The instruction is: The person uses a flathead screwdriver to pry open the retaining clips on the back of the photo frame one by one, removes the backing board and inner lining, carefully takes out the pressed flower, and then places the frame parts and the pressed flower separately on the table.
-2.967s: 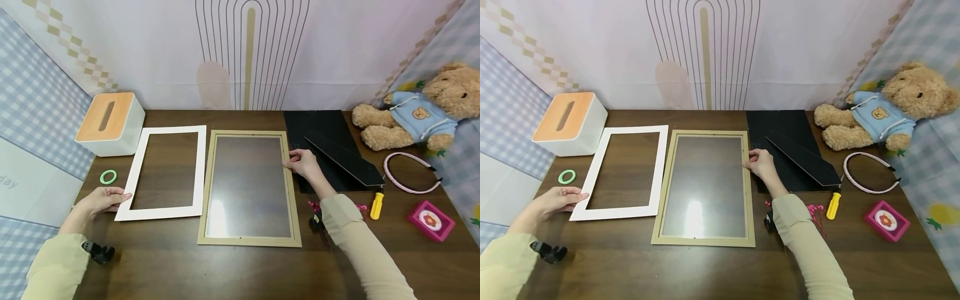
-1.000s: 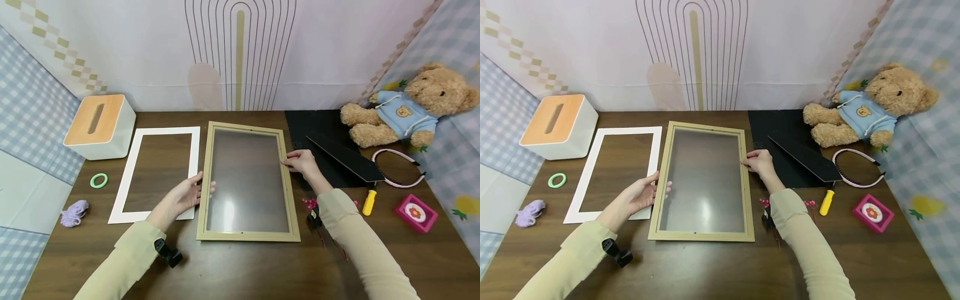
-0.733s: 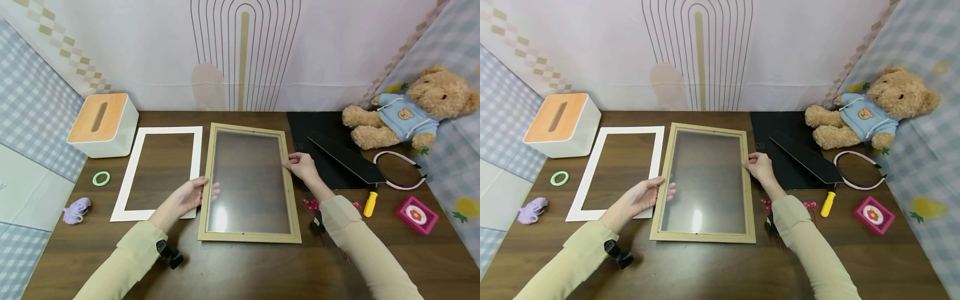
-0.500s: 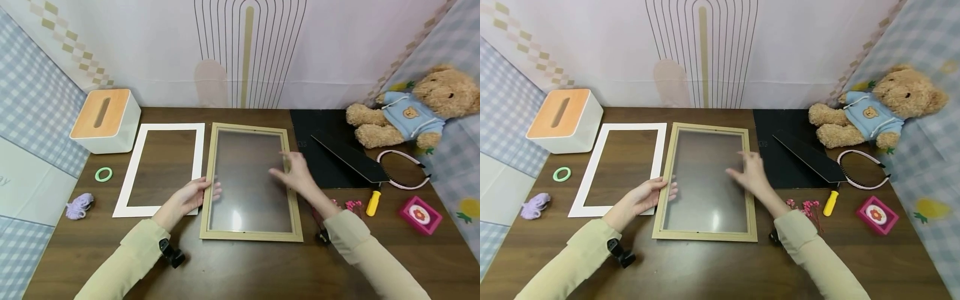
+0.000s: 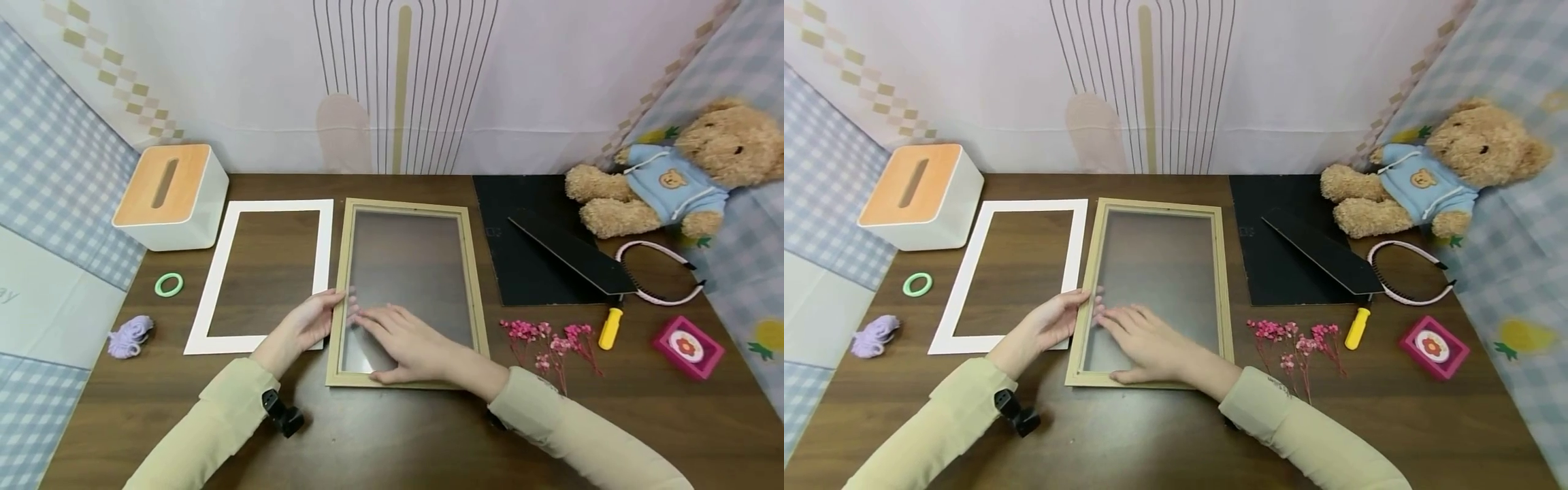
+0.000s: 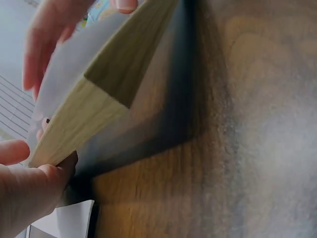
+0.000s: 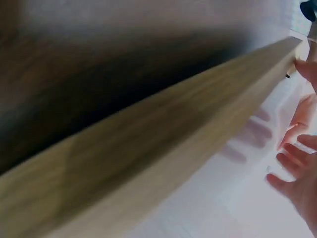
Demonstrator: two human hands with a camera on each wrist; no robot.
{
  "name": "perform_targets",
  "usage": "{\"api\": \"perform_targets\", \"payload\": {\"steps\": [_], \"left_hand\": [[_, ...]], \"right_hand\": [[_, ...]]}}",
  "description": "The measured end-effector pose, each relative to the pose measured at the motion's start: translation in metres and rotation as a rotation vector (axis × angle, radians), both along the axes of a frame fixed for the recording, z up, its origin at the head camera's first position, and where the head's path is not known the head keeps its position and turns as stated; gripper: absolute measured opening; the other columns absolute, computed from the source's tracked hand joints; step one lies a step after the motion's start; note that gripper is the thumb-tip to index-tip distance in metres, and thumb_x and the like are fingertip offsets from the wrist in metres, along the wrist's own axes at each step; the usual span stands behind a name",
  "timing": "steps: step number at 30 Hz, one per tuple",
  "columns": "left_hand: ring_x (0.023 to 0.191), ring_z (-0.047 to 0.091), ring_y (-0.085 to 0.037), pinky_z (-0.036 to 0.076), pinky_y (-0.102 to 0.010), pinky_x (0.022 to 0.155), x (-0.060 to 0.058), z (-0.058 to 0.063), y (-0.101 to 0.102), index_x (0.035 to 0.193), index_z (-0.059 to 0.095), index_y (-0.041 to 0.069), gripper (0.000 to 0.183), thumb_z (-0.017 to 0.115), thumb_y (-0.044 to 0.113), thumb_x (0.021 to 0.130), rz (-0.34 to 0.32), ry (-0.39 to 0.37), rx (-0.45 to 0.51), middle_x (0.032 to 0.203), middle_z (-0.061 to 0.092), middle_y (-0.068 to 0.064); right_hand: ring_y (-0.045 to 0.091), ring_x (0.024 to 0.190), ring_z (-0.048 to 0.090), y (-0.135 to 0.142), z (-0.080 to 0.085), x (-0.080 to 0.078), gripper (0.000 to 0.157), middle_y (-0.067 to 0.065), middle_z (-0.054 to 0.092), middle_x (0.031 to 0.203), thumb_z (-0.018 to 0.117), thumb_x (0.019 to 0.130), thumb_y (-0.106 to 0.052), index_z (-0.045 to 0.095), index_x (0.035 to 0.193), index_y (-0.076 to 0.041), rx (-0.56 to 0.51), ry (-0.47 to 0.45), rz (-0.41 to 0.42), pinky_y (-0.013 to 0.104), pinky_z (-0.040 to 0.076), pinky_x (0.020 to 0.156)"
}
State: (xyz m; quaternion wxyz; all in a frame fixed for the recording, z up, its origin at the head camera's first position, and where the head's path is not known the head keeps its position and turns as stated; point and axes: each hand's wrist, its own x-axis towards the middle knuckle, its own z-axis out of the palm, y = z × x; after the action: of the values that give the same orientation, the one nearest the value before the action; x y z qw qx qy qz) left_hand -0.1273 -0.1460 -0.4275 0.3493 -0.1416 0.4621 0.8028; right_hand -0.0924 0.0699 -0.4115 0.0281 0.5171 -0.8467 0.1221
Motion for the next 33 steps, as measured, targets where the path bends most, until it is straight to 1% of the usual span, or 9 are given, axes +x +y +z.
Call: {"api": "perform_targets", "payload": {"steps": [5,14,17,20,23,26,28,31,33], "left_hand": [[0.077,0.060,-0.007,0.053,-0.020,0.074,-0.003,-0.002,0.001,0.141,0.017,-0.008,0.046,0.026,0.013,0.102,-0.067,0.066,-0.115,0.087,0.056,0.001],[0.076,0.062,-0.010,0.054,-0.022,0.074,-0.006,-0.002,0.001,0.140,0.019,-0.008,0.045,0.026,0.016,0.102,-0.097,0.085,-0.193,0.087,0.059,0.001],[0.077,0.062,-0.010,0.054,-0.022,0.075,-0.006,-0.002,0.001,0.139,0.020,-0.008,0.044,0.026,0.016,0.102,-0.108,0.084,-0.199,0.089,0.059,0.000],[0.078,0.062,-0.011,0.054,-0.023,0.076,-0.006,-0.003,0.002,0.139,0.019,-0.008,0.045,0.026,0.016,0.102,-0.112,0.087,-0.198,0.091,0.058,-0.001],[0.079,0.062,-0.011,0.054,-0.023,0.076,-0.007,-0.004,0.003,0.139,0.019,-0.008,0.045,0.026,0.016,0.102,-0.104,0.088,-0.197,0.091,0.058,-0.001],[0.080,0.062,-0.010,0.053,-0.022,0.077,-0.008,-0.005,0.003,0.139,0.019,-0.008,0.045,0.026,0.017,0.102,-0.099,0.084,-0.194,0.092,0.058,-0.001],[0.080,0.061,-0.010,0.053,-0.022,0.077,-0.008,-0.004,0.003,0.140,0.019,-0.007,0.046,0.026,0.018,0.102,-0.091,0.074,-0.190,0.094,0.058,-0.002],[0.082,0.061,-0.010,0.053,-0.022,0.078,-0.007,-0.003,0.003,0.142,0.018,-0.006,0.047,0.025,0.018,0.102,-0.072,0.058,-0.176,0.097,0.056,-0.003],[0.083,0.061,-0.010,0.053,-0.022,0.078,-0.007,-0.002,0.003,0.142,0.017,-0.006,0.047,0.025,0.017,0.102,-0.052,0.047,-0.159,0.099,0.055,-0.004]], "right_hand": [[0.018,0.096,0.064,0.011,0.006,-0.003,0.046,0.006,0.068,0.101,0.070,0.075,-0.038,0.066,0.105,-0.004,-0.144,0.355,0.119,0.034,0.051,0.093],[0.017,0.073,0.059,0.079,0.021,-0.013,0.039,0.003,0.062,0.082,0.065,0.074,-0.043,0.061,0.088,-0.006,0.012,0.395,0.074,0.030,0.053,0.067],[0.007,0.046,0.034,0.105,0.025,-0.014,0.053,-0.003,0.044,0.057,0.048,0.084,-0.058,0.047,0.058,-0.012,0.000,0.456,-0.039,0.019,0.030,0.040],[0.003,0.046,0.006,0.120,0.026,-0.010,0.069,-0.008,0.021,0.046,0.026,0.089,-0.069,0.025,0.044,-0.016,-0.021,0.485,-0.151,0.018,0.002,0.044],[0.002,0.051,0.000,0.125,0.022,-0.004,0.071,-0.010,0.010,0.046,0.025,0.090,-0.069,0.018,0.041,-0.018,-0.036,0.431,-0.244,0.019,-0.003,0.050],[-0.002,0.046,0.005,0.127,0.018,0.003,0.069,-0.014,0.015,0.043,0.036,0.088,-0.066,0.030,0.039,-0.019,-0.050,0.124,-0.379,0.016,0.003,0.044],[-0.004,0.039,0.020,0.128,0.015,0.008,0.059,-0.015,0.028,0.041,0.051,0.086,-0.059,0.050,0.046,-0.016,-0.130,-0.256,-0.516,0.013,0.017,0.037],[0.000,0.048,0.056,0.127,0.010,0.014,0.037,-0.010,0.062,0.056,0.065,0.086,-0.036,0.069,0.083,0.001,-0.441,-0.821,-0.717,0.019,0.050,0.048],[0.009,0.068,0.069,0.122,0.004,0.017,0.044,0.005,0.073,0.081,0.063,0.089,-0.023,0.058,0.111,0.014,-0.734,-1.084,-0.751,0.026,0.058,0.063]]}}
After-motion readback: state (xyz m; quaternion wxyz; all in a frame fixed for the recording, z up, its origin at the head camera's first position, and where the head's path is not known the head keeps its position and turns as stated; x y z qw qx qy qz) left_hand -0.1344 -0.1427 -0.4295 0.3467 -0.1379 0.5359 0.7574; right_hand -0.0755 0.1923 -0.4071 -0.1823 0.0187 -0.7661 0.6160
